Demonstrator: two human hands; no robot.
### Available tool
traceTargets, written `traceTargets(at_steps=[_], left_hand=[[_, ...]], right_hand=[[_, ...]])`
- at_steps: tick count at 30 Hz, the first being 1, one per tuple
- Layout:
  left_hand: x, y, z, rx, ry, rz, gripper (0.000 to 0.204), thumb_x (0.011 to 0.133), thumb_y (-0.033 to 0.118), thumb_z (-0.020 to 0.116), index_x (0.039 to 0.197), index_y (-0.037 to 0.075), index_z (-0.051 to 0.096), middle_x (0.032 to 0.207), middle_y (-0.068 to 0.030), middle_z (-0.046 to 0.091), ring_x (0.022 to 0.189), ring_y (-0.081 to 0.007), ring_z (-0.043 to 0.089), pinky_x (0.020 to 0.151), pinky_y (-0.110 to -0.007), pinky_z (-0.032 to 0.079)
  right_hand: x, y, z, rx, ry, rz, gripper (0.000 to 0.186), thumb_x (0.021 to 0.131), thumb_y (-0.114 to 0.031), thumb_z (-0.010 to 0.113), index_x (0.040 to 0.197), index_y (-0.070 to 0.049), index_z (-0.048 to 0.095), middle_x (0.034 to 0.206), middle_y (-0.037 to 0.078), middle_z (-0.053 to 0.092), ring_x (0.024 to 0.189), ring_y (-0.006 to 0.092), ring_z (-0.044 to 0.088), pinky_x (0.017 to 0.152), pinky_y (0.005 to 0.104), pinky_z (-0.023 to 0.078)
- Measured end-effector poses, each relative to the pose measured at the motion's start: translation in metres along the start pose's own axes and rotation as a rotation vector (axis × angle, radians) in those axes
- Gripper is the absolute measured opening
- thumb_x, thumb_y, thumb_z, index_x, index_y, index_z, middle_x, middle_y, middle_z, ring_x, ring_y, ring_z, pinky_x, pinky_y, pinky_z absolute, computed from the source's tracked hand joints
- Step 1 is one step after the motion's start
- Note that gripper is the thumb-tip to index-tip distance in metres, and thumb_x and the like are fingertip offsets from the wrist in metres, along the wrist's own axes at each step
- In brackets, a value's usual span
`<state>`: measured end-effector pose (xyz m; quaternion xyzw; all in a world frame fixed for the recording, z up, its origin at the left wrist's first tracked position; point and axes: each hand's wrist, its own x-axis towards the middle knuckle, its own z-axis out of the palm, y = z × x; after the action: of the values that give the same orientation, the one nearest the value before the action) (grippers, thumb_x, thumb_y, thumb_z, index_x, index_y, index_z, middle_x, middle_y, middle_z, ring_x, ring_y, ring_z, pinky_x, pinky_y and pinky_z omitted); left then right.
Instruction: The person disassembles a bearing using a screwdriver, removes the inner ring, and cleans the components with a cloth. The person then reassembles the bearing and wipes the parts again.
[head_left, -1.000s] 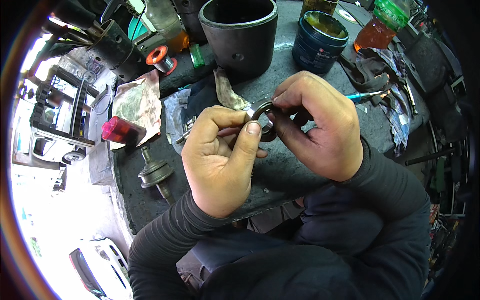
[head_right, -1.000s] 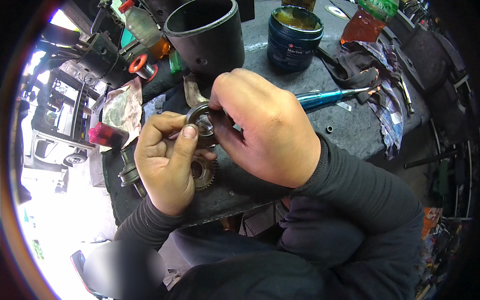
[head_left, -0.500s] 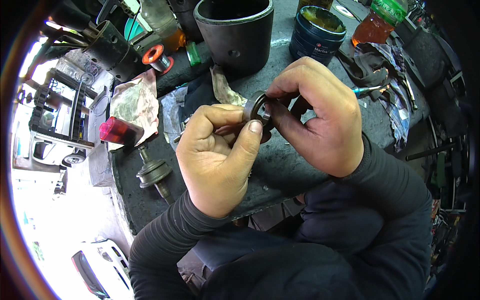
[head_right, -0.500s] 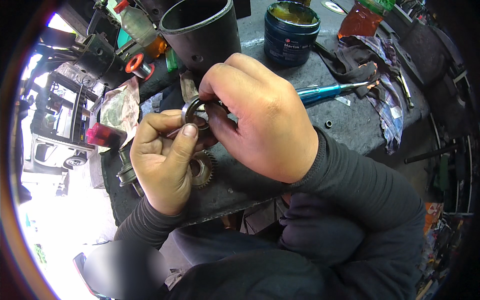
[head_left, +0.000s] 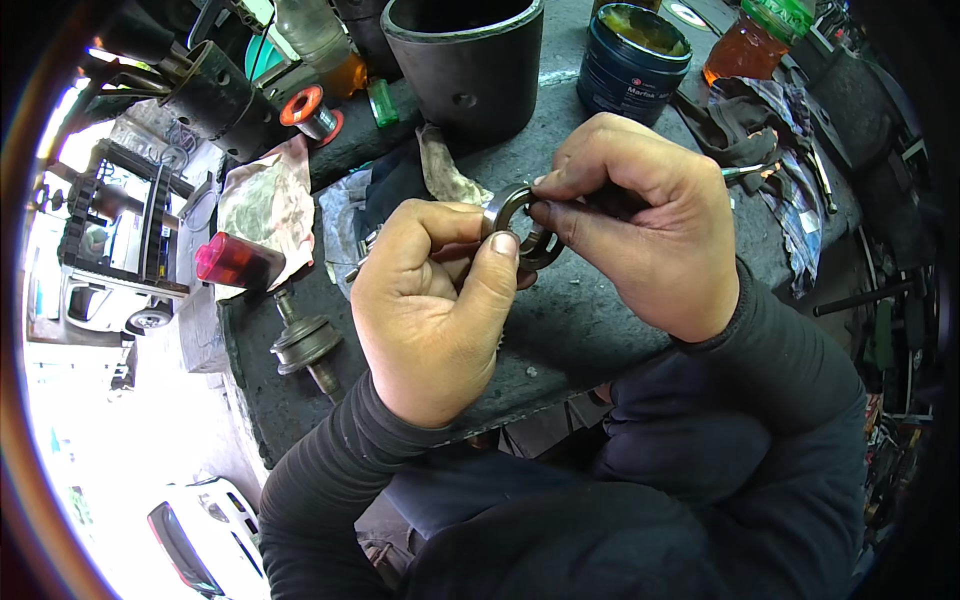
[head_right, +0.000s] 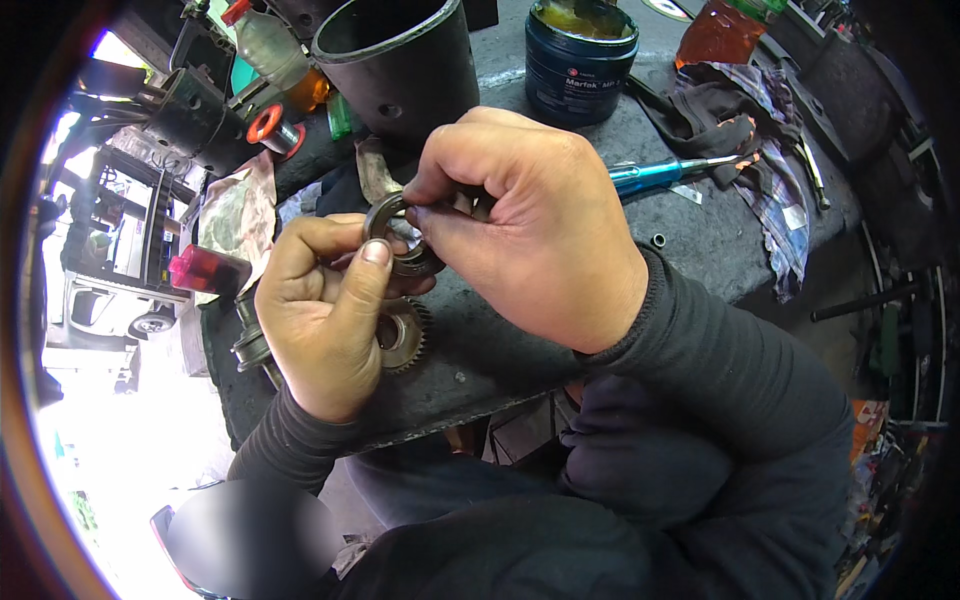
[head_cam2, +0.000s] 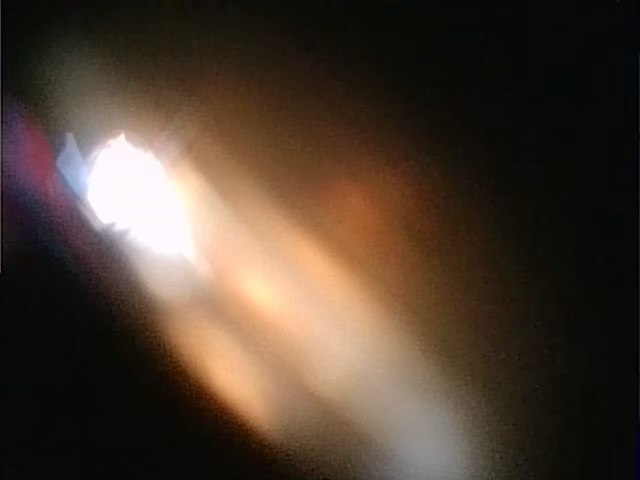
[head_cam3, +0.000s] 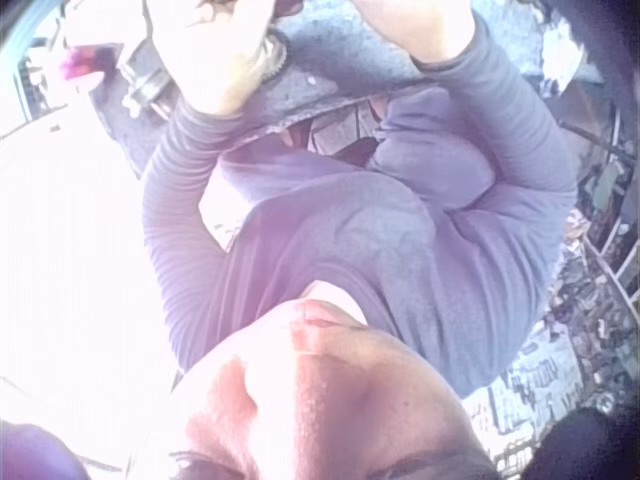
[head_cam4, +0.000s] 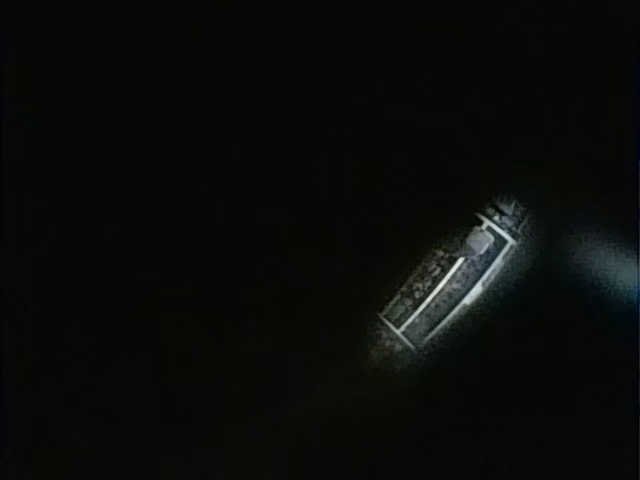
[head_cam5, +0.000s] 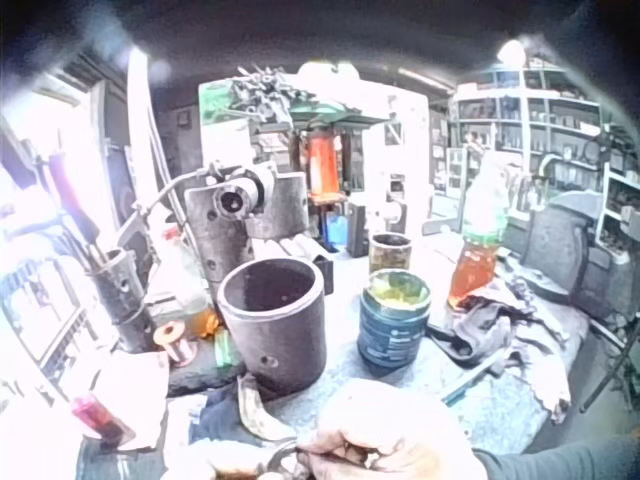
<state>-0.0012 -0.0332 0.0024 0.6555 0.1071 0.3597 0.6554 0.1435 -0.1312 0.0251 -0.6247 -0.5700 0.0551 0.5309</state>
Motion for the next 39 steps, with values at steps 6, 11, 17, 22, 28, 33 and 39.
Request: traceTargets(at_steps=[6, 11, 17, 22, 28, 33, 39], left_hand=[[0.002, 0.003, 0.000, -0.084, -0.008, -0.078, 0.008, 0.092, -0.003, 0.056, 0.098, -0.006, 0.051, 0.095, -0.0116, 0.061, 0.086, -0.0140, 0.065, 0.076, -0.028, 0.058], [0.004, 0.003, 0.002, -0.093, -0.001, -0.106, 0.008, 0.093, -0.001, 0.055, 0.099, -0.006, 0.051, 0.095, -0.0116, 0.061, 0.085, -0.0146, 0.066, 0.077, -0.029, 0.058], [0.004, 0.002, -0.001, -0.121, -0.054, -0.114, 0.009, 0.094, -0.001, 0.053, 0.101, -0.006, 0.049, 0.097, -0.0135, 0.062, 0.087, -0.0169, 0.067, 0.077, -0.032, 0.059], [0.003, 0.002, -0.002, -0.001, -0.066, -0.084, 0.010, 0.095, 0.000, 0.050, 0.103, -0.005, 0.050, 0.098, -0.0153, 0.063, 0.088, -0.0209, 0.068, 0.075, -0.036, 0.061], [0.003, 0.003, -0.001, -0.096, -0.026, -0.142, 0.008, 0.093, -0.003, 0.052, 0.100, -0.006, 0.048, 0.094, -0.0157, 0.063, 0.081, -0.0163, 0.067, 0.074, -0.030, 0.059], [0.005, 0.007, -0.001, -0.141, -0.045, -0.192, 0.009, 0.092, -0.003, 0.053, 0.100, -0.006, 0.049, 0.094, -0.0156, 0.063, 0.082, -0.0161, 0.067, 0.071, -0.028, 0.059], [0.006, 0.006, -0.003, 0.032, -0.107, -0.152, 0.009, 0.092, -0.004, 0.053, 0.100, -0.006, 0.050, 0.095, -0.0145, 0.063, 0.084, -0.0165, 0.068, 0.071, -0.027, 0.059]], right_hand=[[0.000, 0.004, -0.001, -0.021, 0.000, -0.044, 0.018, 0.072, 0.015, 0.068, 0.082, 0.003, 0.060, 0.084, 0.007, 0.059, 0.074, 0.0106, 0.059, 0.064, 0.0222, 0.048], [0.000, 0.003, 0.001, -0.046, 0.035, -0.074, 0.017, 0.071, 0.015, 0.068, 0.080, 0.002, 0.061, 0.081, 0.007, 0.058, 0.071, 0.0099, 0.057, 0.060, 0.0220, 0.045], [0.002, 0.007, 0.003, -0.071, 0.064, -0.150, 0.016, 0.070, 0.014, 0.071, 0.079, 0.002, 0.062, 0.077, 0.005, 0.056, 0.067, 0.0091, 0.055, 0.057, 0.0215, 0.042], [0.004, 0.008, 0.002, -0.052, 0.046, -0.139, 0.017, 0.069, 0.012, 0.072, 0.078, 0.001, 0.064, 0.075, 0.004, 0.055, 0.066, 0.0089, 0.054, 0.057, 0.0217, 0.042], [0.004, 0.014, 0.006, 0.341, -0.043, 0.062, 0.014, 0.077, 0.007, 0.071, 0.085, -0.001, 0.062, 0.081, 0.003, 0.060, 0.075, 0.0101, 0.060, 0.066, 0.0217, 0.049], [0.010, 0.012, -0.009, 0.826, -0.228, 0.580, 0.013, 0.084, -0.001, 0.069, 0.094, 0.000, 0.061, 0.086, 0.005, 0.064, 0.082, 0.0139, 0.066, 0.075, 0.0258, 0.056], [0.007, 0.015, -0.013, 0.745, -0.281, 0.597, 0.009, 0.085, -0.005, 0.069, 0.088, 0.001, 0.064, 0.081, 0.005, 0.065, 0.071, 0.0109, 0.064, 0.063, 0.0241, 0.054]])
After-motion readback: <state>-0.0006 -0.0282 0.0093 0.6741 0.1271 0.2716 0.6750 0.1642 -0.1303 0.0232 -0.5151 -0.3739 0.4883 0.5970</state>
